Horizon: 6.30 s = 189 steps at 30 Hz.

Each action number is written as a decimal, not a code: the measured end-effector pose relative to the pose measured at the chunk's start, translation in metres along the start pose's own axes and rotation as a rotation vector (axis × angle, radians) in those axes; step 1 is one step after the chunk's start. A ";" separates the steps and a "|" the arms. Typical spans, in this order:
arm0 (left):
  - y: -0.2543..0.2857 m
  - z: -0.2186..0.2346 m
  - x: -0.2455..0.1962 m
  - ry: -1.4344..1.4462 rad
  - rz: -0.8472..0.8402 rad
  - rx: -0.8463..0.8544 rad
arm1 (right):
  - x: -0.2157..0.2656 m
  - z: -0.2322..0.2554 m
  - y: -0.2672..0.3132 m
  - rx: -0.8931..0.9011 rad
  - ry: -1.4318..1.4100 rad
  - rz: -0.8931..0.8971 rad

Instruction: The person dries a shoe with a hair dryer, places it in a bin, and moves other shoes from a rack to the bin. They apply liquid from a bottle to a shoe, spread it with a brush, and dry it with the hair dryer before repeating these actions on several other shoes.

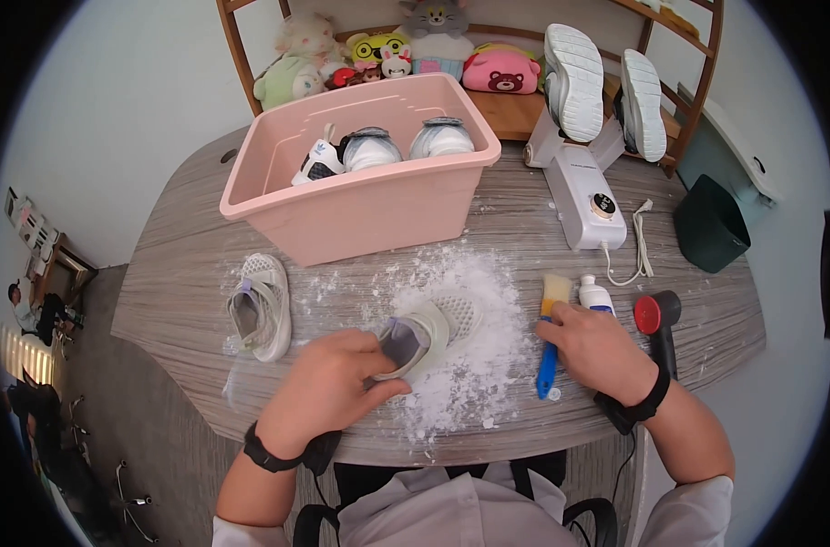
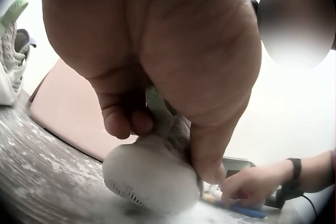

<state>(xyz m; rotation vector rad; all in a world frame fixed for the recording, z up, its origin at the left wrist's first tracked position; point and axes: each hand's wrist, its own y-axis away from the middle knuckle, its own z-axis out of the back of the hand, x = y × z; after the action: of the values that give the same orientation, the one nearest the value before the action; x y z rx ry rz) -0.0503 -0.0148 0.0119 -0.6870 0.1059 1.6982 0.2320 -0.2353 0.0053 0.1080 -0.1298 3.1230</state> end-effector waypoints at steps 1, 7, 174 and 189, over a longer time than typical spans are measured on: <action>-0.004 -0.001 0.000 0.000 0.025 0.051 | 0.001 0.003 -0.003 0.000 0.000 -0.004; -0.018 -0.002 0.000 -0.101 -0.089 0.119 | 0.008 0.010 -0.022 -0.138 -0.140 0.057; -0.036 0.002 -0.017 -0.150 -0.315 0.229 | 0.008 -0.025 -0.069 -0.510 -1.369 -0.549; -0.028 -0.023 -0.030 -0.202 -0.214 0.120 | 0.013 -0.029 -0.069 -0.325 -1.185 -0.392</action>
<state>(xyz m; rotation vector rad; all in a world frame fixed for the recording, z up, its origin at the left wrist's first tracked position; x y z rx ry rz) -0.0133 -0.0432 0.0163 -0.4192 -0.0075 1.5319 0.2179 -0.1638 -0.0172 1.6631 -0.5165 2.1917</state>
